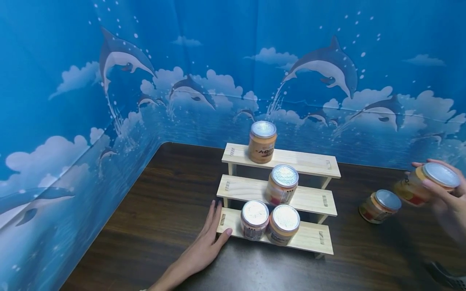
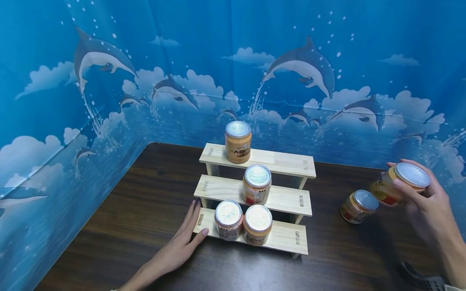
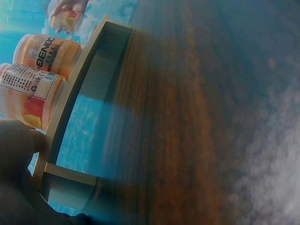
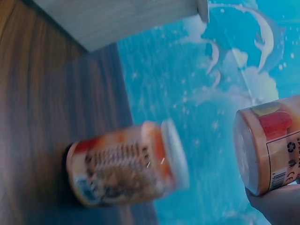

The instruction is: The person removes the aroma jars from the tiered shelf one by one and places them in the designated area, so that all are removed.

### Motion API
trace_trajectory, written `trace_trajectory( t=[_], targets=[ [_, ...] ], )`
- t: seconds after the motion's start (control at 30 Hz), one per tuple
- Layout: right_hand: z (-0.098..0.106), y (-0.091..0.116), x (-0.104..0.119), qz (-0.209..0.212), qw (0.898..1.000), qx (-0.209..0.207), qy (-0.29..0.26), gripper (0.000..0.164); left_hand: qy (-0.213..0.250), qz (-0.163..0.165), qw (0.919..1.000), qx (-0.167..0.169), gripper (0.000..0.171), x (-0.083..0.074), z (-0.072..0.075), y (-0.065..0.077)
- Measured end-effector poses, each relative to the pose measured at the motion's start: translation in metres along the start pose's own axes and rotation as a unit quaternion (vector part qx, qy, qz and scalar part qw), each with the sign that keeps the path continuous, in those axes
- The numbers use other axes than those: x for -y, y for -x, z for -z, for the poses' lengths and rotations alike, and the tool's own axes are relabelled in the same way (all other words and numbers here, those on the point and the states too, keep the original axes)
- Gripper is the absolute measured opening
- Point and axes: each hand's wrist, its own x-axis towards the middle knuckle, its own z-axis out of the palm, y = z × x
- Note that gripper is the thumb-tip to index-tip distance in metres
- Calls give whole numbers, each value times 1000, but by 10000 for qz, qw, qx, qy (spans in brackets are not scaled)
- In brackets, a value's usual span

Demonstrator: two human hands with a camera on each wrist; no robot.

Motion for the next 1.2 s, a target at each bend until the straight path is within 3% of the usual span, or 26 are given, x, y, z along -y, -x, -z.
trace_trajectory(
  t=[0.3,0.5,0.77,0.93,1.03,1.2],
  targets=[
    [26,18,-21,51,9979,-367,-540,59,13,49,10000,23,87,0,1,0],
    [36,30,-32,16,9983,-428,-402,57,19,56,10000,52,88,0,1,0],
    [47,43,-46,-40,9950,-730,-681,56,-20,38,10000,51,88,0,1,0],
    [52,46,-51,-319,9928,-1010,-564,55,44,9,10000,60,87,0,2,0],
    [54,46,-53,-438,9923,-1020,-558,55,74,15,9999,69,87,1,2,0],
    [54,47,-58,-246,9928,-919,-728,53,67,33,9999,67,87,1,1,0]
  ],
)
